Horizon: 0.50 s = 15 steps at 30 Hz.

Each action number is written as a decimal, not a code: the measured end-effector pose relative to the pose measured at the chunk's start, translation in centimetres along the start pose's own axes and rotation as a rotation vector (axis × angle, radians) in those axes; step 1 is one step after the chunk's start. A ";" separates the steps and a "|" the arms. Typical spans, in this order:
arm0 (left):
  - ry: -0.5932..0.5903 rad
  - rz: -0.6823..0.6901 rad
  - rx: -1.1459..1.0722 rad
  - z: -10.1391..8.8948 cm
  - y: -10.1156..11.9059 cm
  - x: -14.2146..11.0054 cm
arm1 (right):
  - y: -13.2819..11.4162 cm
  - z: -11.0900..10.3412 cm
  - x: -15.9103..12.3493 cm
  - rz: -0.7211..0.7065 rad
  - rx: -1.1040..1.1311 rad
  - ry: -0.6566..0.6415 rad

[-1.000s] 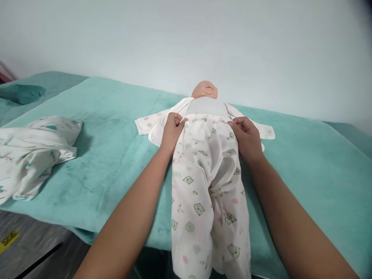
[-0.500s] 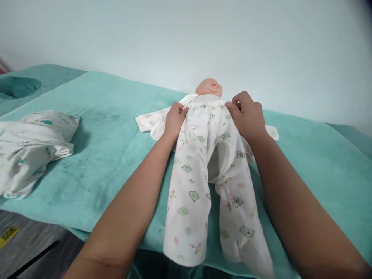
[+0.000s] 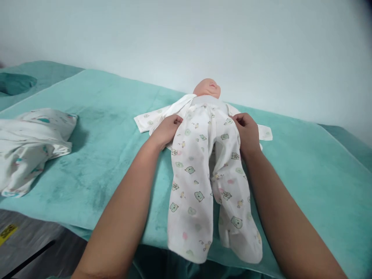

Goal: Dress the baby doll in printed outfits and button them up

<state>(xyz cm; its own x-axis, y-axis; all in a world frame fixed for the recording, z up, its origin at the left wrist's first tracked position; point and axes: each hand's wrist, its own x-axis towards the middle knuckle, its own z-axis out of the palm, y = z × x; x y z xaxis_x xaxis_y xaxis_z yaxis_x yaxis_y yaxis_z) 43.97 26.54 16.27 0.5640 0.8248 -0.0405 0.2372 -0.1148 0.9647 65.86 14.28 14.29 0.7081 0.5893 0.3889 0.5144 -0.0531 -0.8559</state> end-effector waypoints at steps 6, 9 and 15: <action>-0.210 -0.053 0.009 -1.3 -0.6 0.0 | 1.3 -2.7 -2.0 0.134 0.006 -0.164; -0.278 -0.075 -0.042 -1.6 -0.2 -0.3 | 1.5 -4.1 -2.3 0.232 0.123 -0.339; -0.194 -0.050 -0.103 -1.2 0.1 -0.8 | 1.3 -4.5 -2.3 0.354 0.362 -0.472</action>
<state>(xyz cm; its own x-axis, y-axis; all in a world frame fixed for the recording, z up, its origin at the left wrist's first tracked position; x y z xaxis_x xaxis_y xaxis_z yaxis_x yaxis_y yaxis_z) 42.58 26.60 16.68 0.6974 0.7051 -0.1281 0.1919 -0.0115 0.9813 67.09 9.19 13.79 0.4750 0.8782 -0.0549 0.0386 -0.0831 -0.9958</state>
